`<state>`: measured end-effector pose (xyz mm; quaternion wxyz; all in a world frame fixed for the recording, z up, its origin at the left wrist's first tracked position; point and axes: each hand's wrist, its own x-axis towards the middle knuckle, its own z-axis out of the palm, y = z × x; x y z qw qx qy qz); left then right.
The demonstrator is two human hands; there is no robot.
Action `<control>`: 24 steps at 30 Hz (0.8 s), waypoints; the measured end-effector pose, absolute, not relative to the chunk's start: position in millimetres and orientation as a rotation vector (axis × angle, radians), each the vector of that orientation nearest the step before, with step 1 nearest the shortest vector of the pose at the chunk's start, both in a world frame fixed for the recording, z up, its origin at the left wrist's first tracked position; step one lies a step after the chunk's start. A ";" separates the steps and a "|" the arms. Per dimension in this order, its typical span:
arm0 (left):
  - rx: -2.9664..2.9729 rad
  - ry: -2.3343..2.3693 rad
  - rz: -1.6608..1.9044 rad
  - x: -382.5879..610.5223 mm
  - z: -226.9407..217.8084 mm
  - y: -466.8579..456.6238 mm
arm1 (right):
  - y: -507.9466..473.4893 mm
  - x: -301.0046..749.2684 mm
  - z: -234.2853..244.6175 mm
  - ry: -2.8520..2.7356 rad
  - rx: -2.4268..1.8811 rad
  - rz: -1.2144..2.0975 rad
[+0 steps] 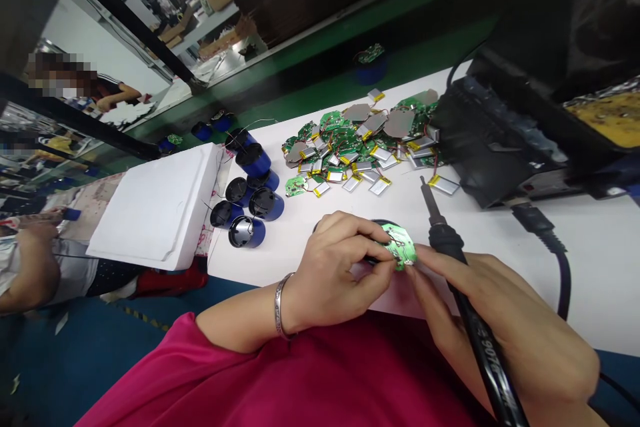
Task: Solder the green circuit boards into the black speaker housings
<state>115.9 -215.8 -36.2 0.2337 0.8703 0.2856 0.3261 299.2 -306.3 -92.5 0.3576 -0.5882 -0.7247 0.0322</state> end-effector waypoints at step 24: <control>2.421 0.922 0.969 118.9 -43.4 -226.7 | -305.1 293.8 -91.2 -1.867 -1.535 0.063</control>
